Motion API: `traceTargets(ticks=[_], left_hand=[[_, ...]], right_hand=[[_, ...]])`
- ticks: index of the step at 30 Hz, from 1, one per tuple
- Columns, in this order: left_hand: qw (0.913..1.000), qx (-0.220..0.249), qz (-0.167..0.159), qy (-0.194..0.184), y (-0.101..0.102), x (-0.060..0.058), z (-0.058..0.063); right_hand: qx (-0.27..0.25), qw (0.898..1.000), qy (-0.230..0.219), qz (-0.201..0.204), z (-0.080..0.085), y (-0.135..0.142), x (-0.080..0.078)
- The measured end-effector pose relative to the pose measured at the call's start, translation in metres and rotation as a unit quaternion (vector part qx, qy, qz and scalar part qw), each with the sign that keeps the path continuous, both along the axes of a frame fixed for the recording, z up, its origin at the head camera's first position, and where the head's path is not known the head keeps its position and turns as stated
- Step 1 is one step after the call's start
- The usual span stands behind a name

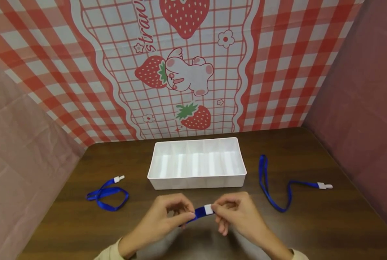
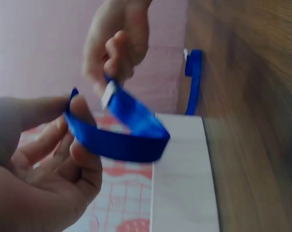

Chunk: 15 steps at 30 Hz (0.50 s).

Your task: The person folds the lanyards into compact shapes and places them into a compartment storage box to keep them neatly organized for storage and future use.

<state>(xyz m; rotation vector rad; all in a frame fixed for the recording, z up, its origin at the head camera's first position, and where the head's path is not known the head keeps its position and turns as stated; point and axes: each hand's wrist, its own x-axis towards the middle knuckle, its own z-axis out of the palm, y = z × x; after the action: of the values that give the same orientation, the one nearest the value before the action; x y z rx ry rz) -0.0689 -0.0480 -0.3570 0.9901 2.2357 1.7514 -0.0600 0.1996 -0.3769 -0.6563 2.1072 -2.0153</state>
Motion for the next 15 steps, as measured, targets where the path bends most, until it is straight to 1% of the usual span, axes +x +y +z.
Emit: traceTargets(ticks=[3,5,8,11,15], left_hand=[[0.9981,-0.018,0.018,0.057,0.013,-0.001,0.002],[0.9946,-0.031,0.031,0.094,0.019,-0.003,0.002],[0.9881,-0.048,0.049,0.138,0.024,-0.004,0.001],[0.9825,-0.055,0.065,0.166,0.026,-0.005,0.001],[0.9766,-0.062,0.094,0.183,0.028,-0.004,0.002]], right_hand=[[-0.007,1.0,0.003,0.008,0.004,-0.004,0.002],[-0.011,1.0,0.005,0.015,0.006,-0.006,0.003],[-0.014,1.0,0.002,0.017,0.007,-0.008,0.003],[-0.016,1.0,-0.005,0.012,0.007,-0.006,0.002],[-0.017,1.0,-0.011,0.008,0.006,-0.004,0.0]])
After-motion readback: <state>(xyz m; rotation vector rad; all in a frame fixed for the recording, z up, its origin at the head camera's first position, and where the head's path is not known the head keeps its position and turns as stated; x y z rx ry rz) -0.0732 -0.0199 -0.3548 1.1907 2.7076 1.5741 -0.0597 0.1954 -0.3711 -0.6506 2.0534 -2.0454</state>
